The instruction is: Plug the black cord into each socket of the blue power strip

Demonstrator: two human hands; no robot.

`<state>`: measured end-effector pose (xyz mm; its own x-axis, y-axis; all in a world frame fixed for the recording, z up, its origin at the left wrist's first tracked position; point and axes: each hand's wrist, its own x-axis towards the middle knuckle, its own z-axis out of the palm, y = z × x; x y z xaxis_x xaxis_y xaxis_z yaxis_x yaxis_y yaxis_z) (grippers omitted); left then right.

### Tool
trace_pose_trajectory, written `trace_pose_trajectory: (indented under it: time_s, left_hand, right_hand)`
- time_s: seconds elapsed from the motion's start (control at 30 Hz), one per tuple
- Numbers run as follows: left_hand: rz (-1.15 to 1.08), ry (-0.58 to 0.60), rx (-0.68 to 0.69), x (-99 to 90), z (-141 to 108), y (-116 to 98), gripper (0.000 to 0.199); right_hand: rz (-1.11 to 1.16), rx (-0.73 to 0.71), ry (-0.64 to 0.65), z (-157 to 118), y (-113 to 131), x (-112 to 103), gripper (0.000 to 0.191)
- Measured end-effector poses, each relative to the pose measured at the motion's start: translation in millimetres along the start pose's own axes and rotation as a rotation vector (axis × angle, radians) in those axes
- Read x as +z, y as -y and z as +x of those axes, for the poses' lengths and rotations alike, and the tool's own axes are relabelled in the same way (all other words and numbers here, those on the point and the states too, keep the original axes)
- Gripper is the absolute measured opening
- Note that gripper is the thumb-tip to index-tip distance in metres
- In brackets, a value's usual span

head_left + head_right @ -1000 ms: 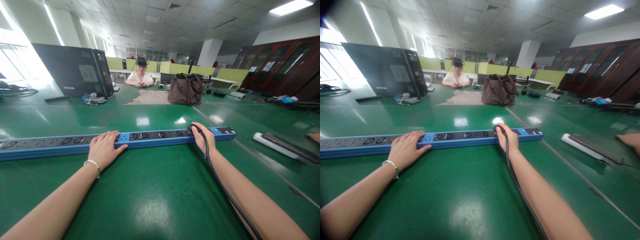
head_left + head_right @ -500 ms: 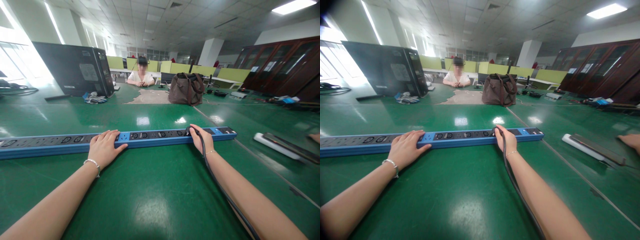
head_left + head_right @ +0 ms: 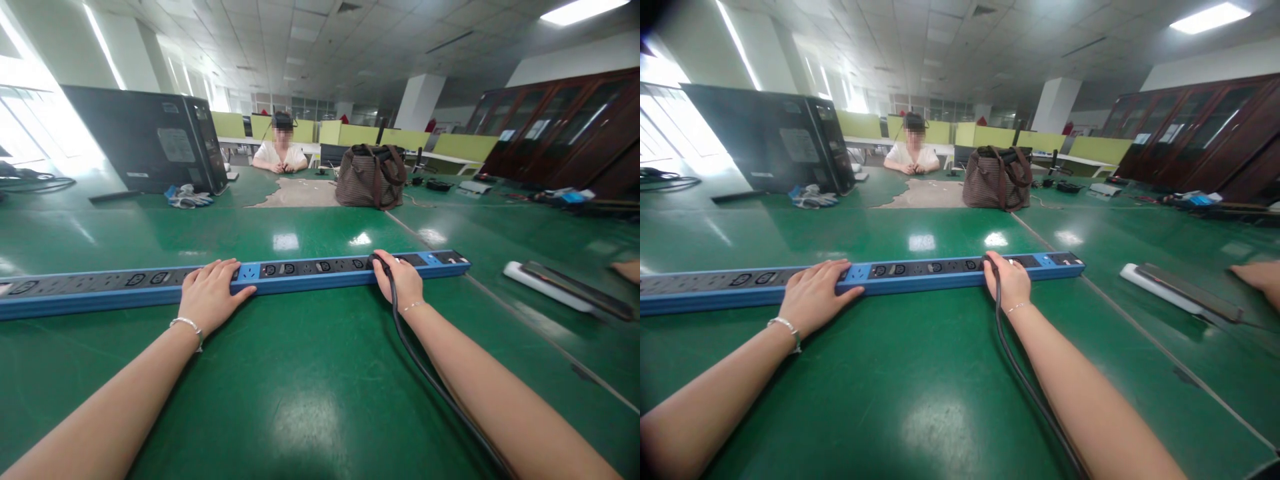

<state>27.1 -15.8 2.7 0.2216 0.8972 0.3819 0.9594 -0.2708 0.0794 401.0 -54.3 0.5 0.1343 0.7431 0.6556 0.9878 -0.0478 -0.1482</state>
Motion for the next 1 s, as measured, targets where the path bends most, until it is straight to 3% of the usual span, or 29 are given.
trace_pose_trajectory:
  time_s: [0.3,0.57,0.8,0.9,1.0]
  left_hand:
    - [-0.009,-0.005,0.005,0.5,0,1,0.059]
    - [0.029,-0.011,0.009,2.8,0,1,0.061]
    - [0.03,-0.014,0.014,4.0,1,2,0.061]
    - [0.028,-0.018,0.011,4.7,1,3,0.061]
    - [0.024,-0.022,0.013,5.9,1,4,0.061]
  right_hand:
    - [0.115,0.148,-0.02,-2,5,7,0.034]
    - [0.206,0.14,-0.07,-1,4,12,0.034]
    - [0.427,0.323,-0.404,7,-11,5,0.042]
    - [0.44,0.324,-0.367,6,-13,3,0.042]
    - [0.472,0.266,-0.308,5,4,2,0.041]
